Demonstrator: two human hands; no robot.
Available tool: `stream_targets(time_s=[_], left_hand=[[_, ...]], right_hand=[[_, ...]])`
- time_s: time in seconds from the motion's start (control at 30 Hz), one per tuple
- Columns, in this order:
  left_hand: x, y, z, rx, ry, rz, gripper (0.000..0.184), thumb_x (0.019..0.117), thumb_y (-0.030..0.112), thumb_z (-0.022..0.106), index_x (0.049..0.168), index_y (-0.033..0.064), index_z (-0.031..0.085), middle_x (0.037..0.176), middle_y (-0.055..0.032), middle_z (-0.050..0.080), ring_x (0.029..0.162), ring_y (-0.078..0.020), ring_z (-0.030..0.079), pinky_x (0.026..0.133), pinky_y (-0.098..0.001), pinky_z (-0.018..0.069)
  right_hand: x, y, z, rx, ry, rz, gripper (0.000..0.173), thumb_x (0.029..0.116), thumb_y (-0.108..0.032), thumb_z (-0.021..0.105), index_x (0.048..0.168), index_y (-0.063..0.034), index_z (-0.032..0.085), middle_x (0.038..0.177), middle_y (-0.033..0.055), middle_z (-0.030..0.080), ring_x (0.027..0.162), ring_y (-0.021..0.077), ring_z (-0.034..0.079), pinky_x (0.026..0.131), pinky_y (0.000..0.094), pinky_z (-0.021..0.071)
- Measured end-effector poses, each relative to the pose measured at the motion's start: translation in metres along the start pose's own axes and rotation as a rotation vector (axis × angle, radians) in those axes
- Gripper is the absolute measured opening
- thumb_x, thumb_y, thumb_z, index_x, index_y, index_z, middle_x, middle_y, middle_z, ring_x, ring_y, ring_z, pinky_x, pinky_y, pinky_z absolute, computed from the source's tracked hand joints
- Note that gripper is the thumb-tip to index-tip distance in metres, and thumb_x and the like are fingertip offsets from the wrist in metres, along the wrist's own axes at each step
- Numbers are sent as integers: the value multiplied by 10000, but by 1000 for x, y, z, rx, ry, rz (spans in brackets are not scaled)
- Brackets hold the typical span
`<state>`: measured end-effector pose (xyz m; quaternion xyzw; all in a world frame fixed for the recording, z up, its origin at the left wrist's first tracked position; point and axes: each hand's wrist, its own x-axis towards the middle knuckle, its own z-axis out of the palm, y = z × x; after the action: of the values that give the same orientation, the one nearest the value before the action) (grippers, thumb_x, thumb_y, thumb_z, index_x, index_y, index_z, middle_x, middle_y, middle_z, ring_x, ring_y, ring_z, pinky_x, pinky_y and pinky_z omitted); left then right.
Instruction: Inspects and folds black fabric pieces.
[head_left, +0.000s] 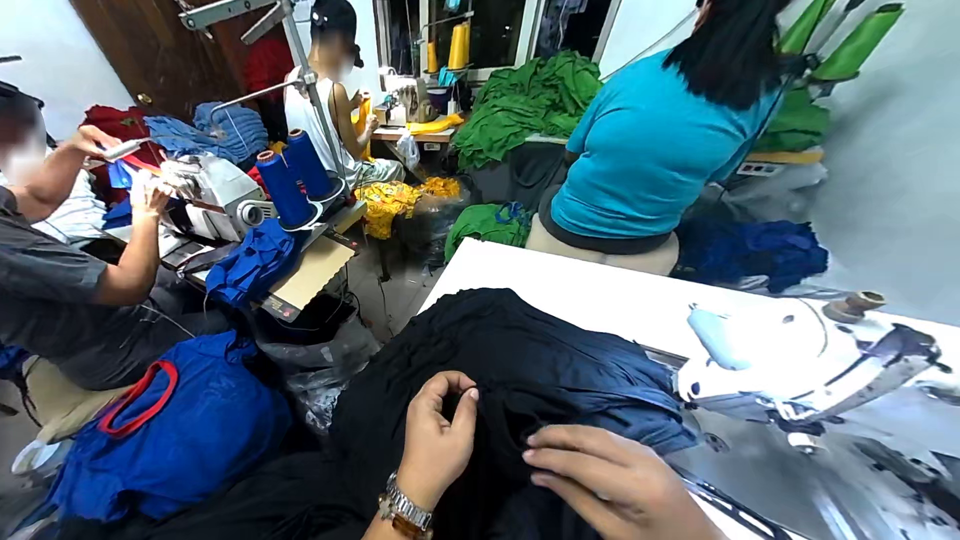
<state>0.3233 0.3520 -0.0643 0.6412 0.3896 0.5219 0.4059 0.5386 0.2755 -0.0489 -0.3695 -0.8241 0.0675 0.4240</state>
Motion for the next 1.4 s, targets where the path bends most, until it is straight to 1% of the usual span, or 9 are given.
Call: stream_targets(time_s=[0.13, 0.43, 0.57, 0.73, 0.83, 0.97, 1.2, 1.3, 1.4], left_hand=[[-1, 2, 0, -17, 9, 6, 94, 971, 76, 613, 1013, 67, 696, 916, -14, 697, 848, -79, 673, 767, -239, 576], [-2, 5, 0, -97, 36, -43, 96, 981, 62, 591, 1012, 56, 682, 880, -15, 682, 815, -72, 661, 755, -230, 562], [-2, 6, 2, -184, 23, -142, 111, 1009, 79, 567, 1041, 53, 670, 903, -24, 680, 827, -89, 655, 763, -253, 560], [-1, 1, -2, -147, 61, -147, 117, 1023, 104, 555, 1078, 70, 652, 925, -19, 667, 817, -90, 645, 745, -262, 559], [-5, -3, -4, -114, 76, -6, 140, 1014, 82, 542, 1078, 63, 666, 1071, -22, 672, 984, -84, 650, 869, -258, 559], [-11, 1, 7, -360, -39, 204, 154, 1054, 85, 488, 1075, 32, 631, 1229, -103, 691, 1186, -191, 648, 1024, -363, 535], [-15, 4, 17, -695, -110, -76, 159, 1077, 115, 458, 1105, 69, 608, 1015, -107, 722, 980, -184, 702, 928, -363, 569], [-14, -3, 21, -766, -166, -152, 203, 1089, 143, 416, 1088, 89, 612, 912, -56, 673, 914, -156, 654, 907, -349, 534], [-12, -1, 26, -596, -219, -106, 182, 1094, 142, 394, 1091, 86, 567, 793, 5, 594, 758, -91, 583, 769, -284, 505]], right_hand=[[3, -4, 23, -402, 46, -21, 192, 1029, -256, 604, 1118, -156, 743, 1019, 72, 714, 793, 217, 662, 678, 371, 530], [12, -12, 36, -381, 58, -18, 165, 993, -122, 613, 1015, -96, 775, 1060, 98, 768, 839, 242, 728, 740, 385, 562], [-2, 16, 45, -399, 111, -87, 163, 1001, -167, 573, 1025, -148, 733, 1010, 61, 716, 791, 200, 648, 687, 355, 521], [1, 0, 26, 49, 108, 84, 115, 954, -169, 619, 976, -97, 705, 999, 36, 727, 925, 76, 685, 803, 228, 586], [3, -13, -11, 87, 59, 225, 141, 950, -196, 644, 995, -74, 699, 920, 56, 676, 756, 46, 611, 642, 189, 527], [-8, -11, -39, -72, 153, 326, 194, 980, -257, 657, 991, -89, 752, 904, 24, 690, 802, 21, 612, 719, 174, 523], [-16, -4, -14, -204, 224, 417, 293, 994, -294, 595, 1149, -93, 742, 906, 8, 689, 769, 28, 618, 696, 192, 545], [-14, 1, -3, -280, 192, 374, 261, 1003, -292, 567, 1014, -125, 766, 882, 1, 686, 822, 69, 650, 734, 229, 563], [-11, 1, 3, -295, 162, 340, 248, 993, -281, 554, 955, -145, 758, 853, -9, 660, 800, 79, 632, 709, 237, 550]])
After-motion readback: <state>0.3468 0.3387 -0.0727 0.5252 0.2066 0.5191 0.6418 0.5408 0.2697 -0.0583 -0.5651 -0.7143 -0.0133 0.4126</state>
